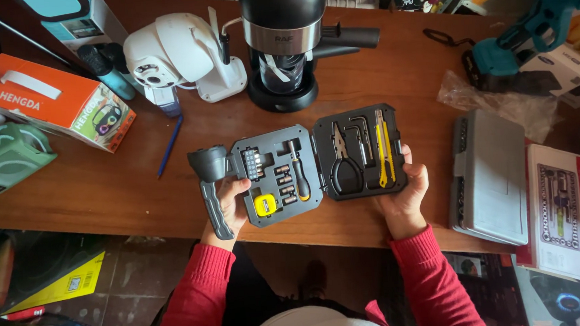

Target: The person opens a grey socket wrench set, closes it, and places it on the table. They then move a coffee maker aside, pick up a yellow and black solar-powered lantern, open it to reveal a set of tools inside, close it, and place it on the table. Finally, they pick up the lantern's packaging box.

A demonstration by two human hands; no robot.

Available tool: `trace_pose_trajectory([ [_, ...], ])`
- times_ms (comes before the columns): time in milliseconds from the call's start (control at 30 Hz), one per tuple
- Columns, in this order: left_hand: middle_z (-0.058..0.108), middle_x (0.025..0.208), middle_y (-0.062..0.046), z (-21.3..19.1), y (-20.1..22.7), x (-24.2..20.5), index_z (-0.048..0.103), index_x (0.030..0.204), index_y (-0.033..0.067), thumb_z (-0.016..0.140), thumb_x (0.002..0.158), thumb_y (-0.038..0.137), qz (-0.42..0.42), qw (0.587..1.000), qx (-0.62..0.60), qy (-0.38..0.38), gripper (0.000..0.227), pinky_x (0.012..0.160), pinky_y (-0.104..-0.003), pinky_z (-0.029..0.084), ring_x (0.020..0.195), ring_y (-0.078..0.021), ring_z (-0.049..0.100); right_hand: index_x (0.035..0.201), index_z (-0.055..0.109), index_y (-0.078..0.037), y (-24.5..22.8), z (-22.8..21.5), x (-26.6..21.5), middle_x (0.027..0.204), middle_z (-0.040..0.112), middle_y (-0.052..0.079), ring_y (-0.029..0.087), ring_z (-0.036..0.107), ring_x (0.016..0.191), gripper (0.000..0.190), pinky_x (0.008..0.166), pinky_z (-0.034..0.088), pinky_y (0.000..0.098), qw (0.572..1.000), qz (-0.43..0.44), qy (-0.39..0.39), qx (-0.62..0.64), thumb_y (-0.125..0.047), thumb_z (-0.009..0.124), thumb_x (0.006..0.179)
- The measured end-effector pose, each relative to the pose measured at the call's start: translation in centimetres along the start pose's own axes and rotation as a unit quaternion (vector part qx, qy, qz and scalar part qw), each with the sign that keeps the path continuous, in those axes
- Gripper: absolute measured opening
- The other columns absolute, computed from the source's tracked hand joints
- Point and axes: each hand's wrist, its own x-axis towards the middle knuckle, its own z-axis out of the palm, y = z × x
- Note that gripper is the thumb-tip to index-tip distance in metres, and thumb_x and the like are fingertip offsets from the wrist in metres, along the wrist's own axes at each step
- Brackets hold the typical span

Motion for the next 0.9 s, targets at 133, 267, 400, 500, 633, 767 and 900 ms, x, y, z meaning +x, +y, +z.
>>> trace_pose_trajectory([
  [133,0.064,0.077,-0.007,-0.7,-0.2,0.3,0.072,0.096,0.0049,0.073,0.070,0.006,-0.002,1.000,0.010,-0.008,0.027,0.070,-0.035,0.052,0.076,-0.0218,0.061,0.102,0.067,-0.012,-0.1,0.9,-0.5,0.084,0.069,0.012,0.030,0.070,0.083,0.035,0.075,0.063,0.0418,1.000,-0.004,0.008,0.008,-0.018,0.056,0.069],
  [267,0.065,0.083,-0.013,-1.6,-1.7,1.9,0.071,0.097,0.0020,0.072,0.068,0.003,0.014,1.000,0.015,0.023,0.029,0.079,-0.045,0.054,0.079,-0.0277,0.061,0.102,0.069,-0.013,0.2,-1.5,0.7,0.090,0.072,0.013,0.033,0.070,0.085,0.036,0.076,0.063,0.0415,0.999,-0.001,0.022,0.023,-0.019,0.056,0.070],
  [400,0.066,0.087,-0.007,-0.7,-1.2,1.0,0.071,0.096,0.0093,0.073,0.071,0.009,-0.013,0.999,0.025,0.024,0.026,0.085,-0.043,0.053,0.084,-0.0245,0.061,0.103,0.069,-0.013,0.1,-1.0,0.3,0.090,0.072,0.013,0.032,0.071,0.085,0.035,0.074,0.063,0.0407,0.999,-0.021,0.025,0.009,-0.019,0.058,0.071],
  [500,0.065,0.086,-0.008,0.8,-0.7,0.4,0.070,0.098,0.0077,0.072,0.071,0.009,-0.005,0.999,0.040,0.036,0.028,0.084,-0.041,0.054,0.085,-0.0252,0.062,0.103,0.069,-0.012,0.1,-0.7,0.3,0.090,0.072,0.015,0.033,0.071,0.085,0.034,0.074,0.063,0.0416,0.999,-0.025,0.022,0.019,-0.018,0.058,0.071],
  [633,0.066,0.091,-0.007,-1.1,-1.9,1.6,0.070,0.102,0.0097,0.070,0.074,0.011,-0.011,0.999,0.032,0.023,0.028,0.087,-0.041,0.055,0.089,-0.0236,0.064,0.105,0.068,-0.012,0.2,-2.5,1.3,0.089,0.071,0.018,0.035,0.071,0.083,0.036,0.072,0.064,0.0439,1.000,-0.004,0.009,0.024,-0.016,0.056,0.071],
  [767,0.066,0.093,-0.010,-3.5,-3.2,3.0,0.071,0.108,0.0072,0.067,0.077,0.011,-0.017,1.000,0.025,0.009,0.032,0.088,-0.043,0.057,0.090,-0.0270,0.067,0.107,0.069,-0.013,0.2,-2.9,1.4,0.090,0.072,0.018,0.036,0.072,0.082,0.038,0.071,0.064,0.0441,0.999,0.011,0.012,0.028,-0.015,0.056,0.071],
  [900,0.066,0.092,-0.009,-2.6,-2.3,2.2,0.070,0.110,0.0056,0.065,0.077,0.009,-0.012,0.999,0.039,0.002,0.034,0.087,-0.042,0.058,0.089,-0.0269,0.067,0.107,0.067,-0.013,0.3,-3.8,1.8,0.089,0.071,0.019,0.036,0.072,0.082,0.038,0.070,0.064,0.0454,1.000,0.012,0.003,0.024,-0.017,0.057,0.071],
])
